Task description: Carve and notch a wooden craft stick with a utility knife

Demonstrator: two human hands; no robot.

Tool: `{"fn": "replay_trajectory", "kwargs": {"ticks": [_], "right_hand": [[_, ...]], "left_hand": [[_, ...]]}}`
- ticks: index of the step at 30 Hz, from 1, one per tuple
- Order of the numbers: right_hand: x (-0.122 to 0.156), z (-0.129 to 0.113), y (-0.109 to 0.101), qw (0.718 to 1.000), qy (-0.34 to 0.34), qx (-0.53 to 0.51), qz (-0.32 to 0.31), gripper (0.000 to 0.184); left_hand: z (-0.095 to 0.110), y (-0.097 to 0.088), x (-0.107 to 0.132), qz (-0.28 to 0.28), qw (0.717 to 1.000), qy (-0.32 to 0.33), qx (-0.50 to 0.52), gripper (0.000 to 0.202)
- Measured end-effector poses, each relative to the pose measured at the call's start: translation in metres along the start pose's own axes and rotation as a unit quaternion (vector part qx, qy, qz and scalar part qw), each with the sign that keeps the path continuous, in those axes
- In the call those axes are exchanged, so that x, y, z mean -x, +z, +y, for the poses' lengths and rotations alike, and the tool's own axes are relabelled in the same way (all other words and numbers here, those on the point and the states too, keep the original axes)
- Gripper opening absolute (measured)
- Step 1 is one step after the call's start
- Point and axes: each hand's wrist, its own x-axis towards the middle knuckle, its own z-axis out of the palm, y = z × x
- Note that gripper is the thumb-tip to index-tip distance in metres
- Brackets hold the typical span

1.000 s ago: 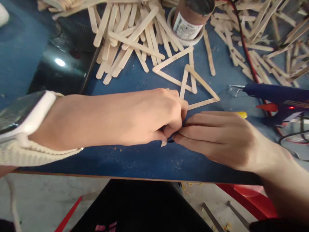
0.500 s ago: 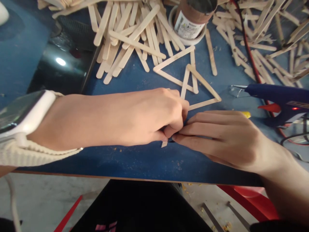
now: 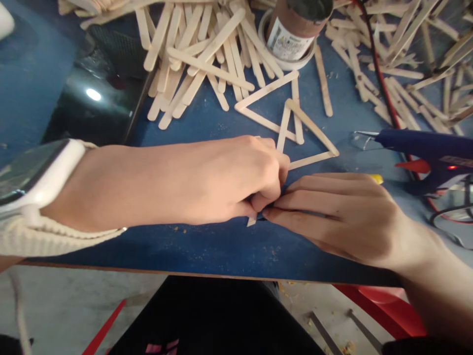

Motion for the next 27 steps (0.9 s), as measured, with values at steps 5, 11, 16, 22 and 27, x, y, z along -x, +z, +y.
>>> {"fn": "replay_trajectory", "kwargs": {"ticks": [5,11,16,22,27], "right_hand": [[-0.0012,0.0003,0.001,1.0,0.0,0.014,0.008,0.025],[-0.0015,-0.0018,0.0009,1.0,-0.002,0.009,0.004,0.022],[-0.0016,-0.003,0.0007,1.0,0.004,0.029,0.003,0.026],[-0.0046,-0.004,-0.0015,1.0,0.002,0.019,0.003,0.027],[-0.0044,-0.0039,-0.0037,1.0,0.004,-0.002,-0.015,0.028]], "left_hand": [[0.0018,-0.0046,-0.003,-0.044,0.999,-0.007,0.012,0.025],[0.0009,-0.0051,-0.003,-0.043,0.999,0.002,0.014,0.024],[0.0018,-0.0047,-0.0022,-0.049,0.999,-0.007,0.021,0.024],[0.0014,-0.006,-0.0017,-0.058,0.998,0.003,0.022,0.027],[0.0039,-0.0103,-0.0006,-0.073,0.997,-0.015,0.028,0.024]]}}
